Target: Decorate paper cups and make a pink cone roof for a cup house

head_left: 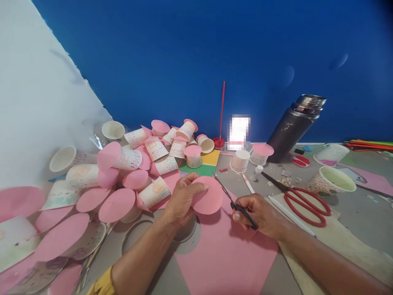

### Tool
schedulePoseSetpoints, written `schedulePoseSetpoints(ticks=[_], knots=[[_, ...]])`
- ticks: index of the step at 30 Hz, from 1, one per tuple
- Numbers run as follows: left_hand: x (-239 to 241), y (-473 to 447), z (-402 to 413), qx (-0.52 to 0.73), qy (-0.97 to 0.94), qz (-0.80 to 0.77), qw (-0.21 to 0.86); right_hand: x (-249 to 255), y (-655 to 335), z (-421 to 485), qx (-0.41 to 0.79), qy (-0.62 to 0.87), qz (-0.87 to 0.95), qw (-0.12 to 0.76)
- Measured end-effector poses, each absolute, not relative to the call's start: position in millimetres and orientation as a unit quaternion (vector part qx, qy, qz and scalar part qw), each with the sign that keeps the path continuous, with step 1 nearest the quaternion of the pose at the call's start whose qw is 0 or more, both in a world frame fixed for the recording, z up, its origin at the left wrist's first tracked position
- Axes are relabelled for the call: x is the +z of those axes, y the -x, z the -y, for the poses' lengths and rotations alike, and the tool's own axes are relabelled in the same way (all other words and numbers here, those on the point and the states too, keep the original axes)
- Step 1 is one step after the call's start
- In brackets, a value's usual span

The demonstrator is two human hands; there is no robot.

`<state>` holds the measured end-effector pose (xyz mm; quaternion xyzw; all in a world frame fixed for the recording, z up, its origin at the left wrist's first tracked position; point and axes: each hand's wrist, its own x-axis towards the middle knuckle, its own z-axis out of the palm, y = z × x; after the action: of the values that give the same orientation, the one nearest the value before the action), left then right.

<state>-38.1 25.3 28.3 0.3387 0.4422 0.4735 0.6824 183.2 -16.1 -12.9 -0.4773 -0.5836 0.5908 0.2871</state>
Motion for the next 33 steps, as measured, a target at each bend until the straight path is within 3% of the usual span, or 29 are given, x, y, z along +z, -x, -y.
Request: schedulePoseSetpoints(ticks=[27,33], knots=[[29.2,38.7,-25.2,0.472,-0.338,-0.447,0.681,-6.3,-182.6,15.4,0.596,0.487,0.579,0.269],[27.2,36.9,-23.5,0.458,-0.34,-0.441,0.693,-6.9,-178.8,10.7,0.615,0.485,0.53,0.323]])
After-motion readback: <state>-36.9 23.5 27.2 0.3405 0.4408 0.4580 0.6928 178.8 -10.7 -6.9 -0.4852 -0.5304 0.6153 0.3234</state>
